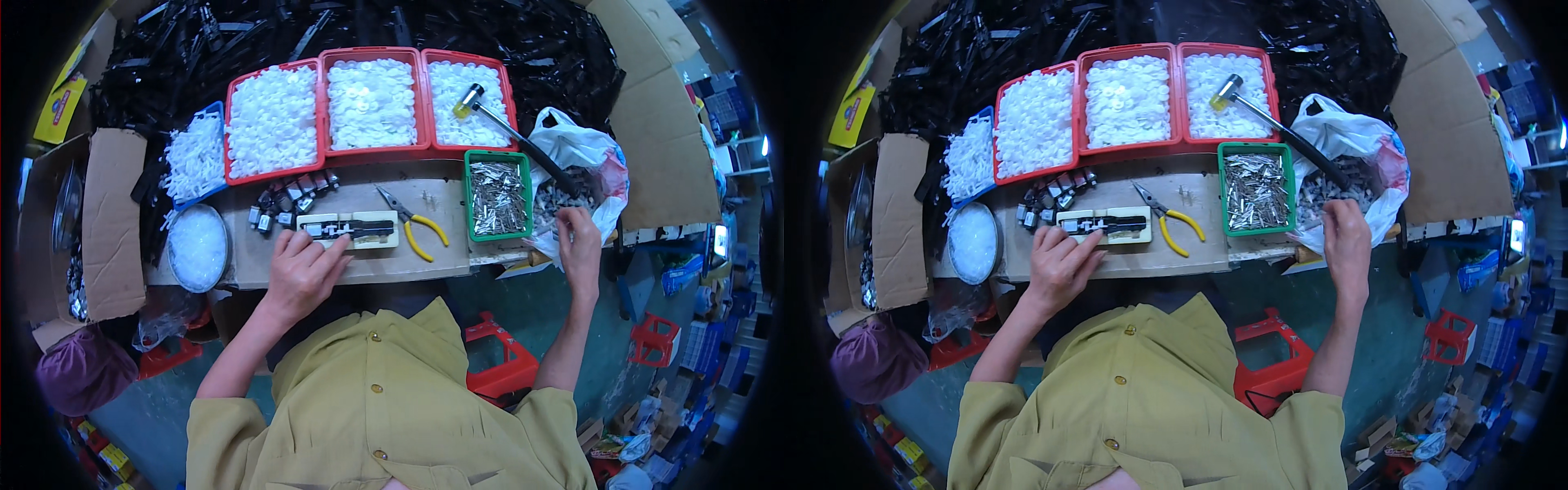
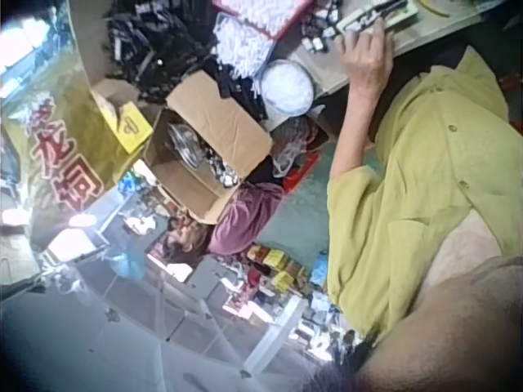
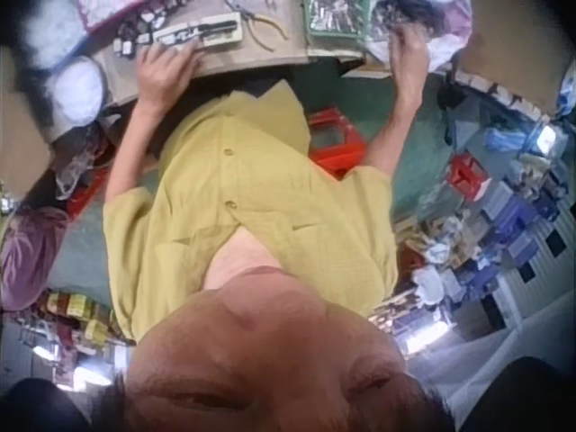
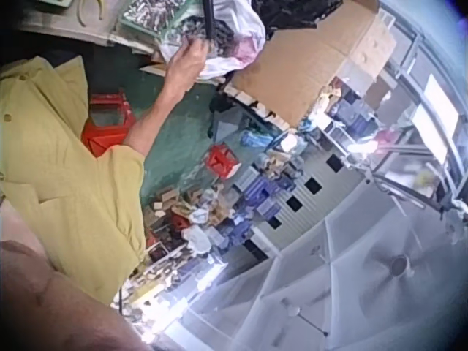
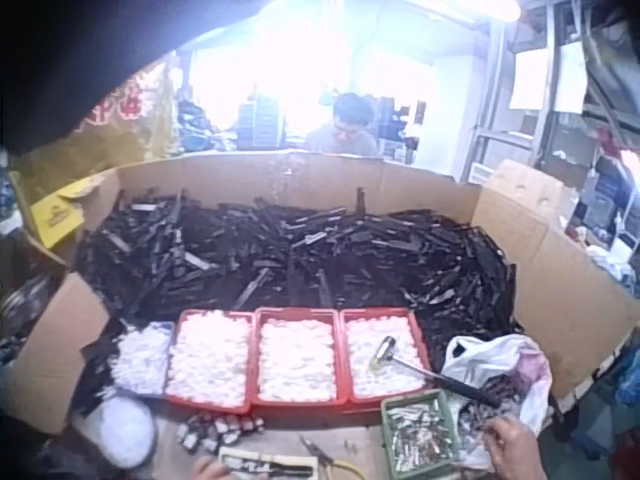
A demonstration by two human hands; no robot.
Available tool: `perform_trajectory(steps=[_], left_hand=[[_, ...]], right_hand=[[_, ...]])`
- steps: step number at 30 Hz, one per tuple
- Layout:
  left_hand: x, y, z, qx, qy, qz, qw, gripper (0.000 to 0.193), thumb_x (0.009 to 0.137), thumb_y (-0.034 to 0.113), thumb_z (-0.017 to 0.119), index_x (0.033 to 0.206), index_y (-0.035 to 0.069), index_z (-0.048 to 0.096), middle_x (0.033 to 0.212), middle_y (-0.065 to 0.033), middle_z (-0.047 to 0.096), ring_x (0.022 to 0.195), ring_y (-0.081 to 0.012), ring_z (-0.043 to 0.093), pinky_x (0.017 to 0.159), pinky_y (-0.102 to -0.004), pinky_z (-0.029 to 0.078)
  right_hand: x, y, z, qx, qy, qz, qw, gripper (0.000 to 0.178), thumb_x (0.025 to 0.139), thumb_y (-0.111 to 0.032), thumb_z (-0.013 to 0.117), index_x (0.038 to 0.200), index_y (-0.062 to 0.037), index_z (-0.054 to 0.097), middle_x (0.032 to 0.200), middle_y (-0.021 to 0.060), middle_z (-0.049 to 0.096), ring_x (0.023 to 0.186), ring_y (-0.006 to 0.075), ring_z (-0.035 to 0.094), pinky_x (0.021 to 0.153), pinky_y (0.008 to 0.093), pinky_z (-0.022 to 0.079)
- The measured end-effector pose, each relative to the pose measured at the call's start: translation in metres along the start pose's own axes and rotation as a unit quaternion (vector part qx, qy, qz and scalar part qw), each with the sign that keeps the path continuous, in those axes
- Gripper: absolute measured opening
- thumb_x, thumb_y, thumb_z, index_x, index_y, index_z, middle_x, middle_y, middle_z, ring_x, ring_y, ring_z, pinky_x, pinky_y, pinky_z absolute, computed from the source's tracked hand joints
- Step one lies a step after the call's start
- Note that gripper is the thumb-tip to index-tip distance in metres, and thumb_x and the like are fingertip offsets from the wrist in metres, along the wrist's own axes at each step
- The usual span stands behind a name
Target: The person assembles small metal lock bodies by inserting white plastic components and metal pins into a wooden jig. They use pliers to manipulate the pins and a hammer to secure the parts. The process is repeated for multiple units, with finished items placed on the table.
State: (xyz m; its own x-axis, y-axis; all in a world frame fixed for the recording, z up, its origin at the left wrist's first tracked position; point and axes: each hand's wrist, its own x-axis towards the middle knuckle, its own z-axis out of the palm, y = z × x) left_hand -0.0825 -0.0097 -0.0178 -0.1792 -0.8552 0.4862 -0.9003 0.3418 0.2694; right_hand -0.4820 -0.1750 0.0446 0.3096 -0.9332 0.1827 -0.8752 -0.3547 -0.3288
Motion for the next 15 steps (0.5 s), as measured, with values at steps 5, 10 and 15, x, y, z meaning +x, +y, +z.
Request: perform_trajectory(steps=[5,10,15], left_hand=[[0.002,-0.005,-0.014,0.021,0.007,-0.002,1.0,0.04,0.075,0.011,0.082,0.113,0.007,0.071,0.071,-0.002,0.056,0.073,-0.0222,0.054,0.075,-0.0385,0.04],[0.003,-0.021,-0.031,0.042,0.041,-0.021,0.998,0.035,0.075,0.011,0.082,0.109,0.006,0.073,0.072,-0.0027,0.058,0.077,-0.023,0.057,0.076,-0.0385,0.041],[0.013,-0.068,-0.072,0.081,0.099,-0.092,0.987,0.021,0.076,0.009,0.082,0.095,0.005,0.074,0.076,-0.0057,0.062,0.08,-0.0254,0.059,0.075,-0.0377,0.043]], right_hand=[[0.005,0.008,0.025,-0.05,0.002,-0.025,0.998,0.023,0.087,0.0,0.067,0.109,0.0014,0.063,0.099,0.0202,0.064,0.088,0.0374,0.065,0.077,0.0447,0.051],[0.023,0.039,0.066,-0.054,0.037,-0.034,0.997,0.038,0.083,0.001,0.064,0.121,0.0038,0.063,0.114,0.0263,0.067,0.106,0.0436,0.064,0.091,0.0465,0.051],[0.022,0.054,0.052,-0.008,0.017,-0.02,1.0,0.024,0.092,-0.004,0.064,0.115,0.0047,0.067,0.107,0.0222,0.071,0.098,0.0346,0.07,0.087,0.0397,0.052]])
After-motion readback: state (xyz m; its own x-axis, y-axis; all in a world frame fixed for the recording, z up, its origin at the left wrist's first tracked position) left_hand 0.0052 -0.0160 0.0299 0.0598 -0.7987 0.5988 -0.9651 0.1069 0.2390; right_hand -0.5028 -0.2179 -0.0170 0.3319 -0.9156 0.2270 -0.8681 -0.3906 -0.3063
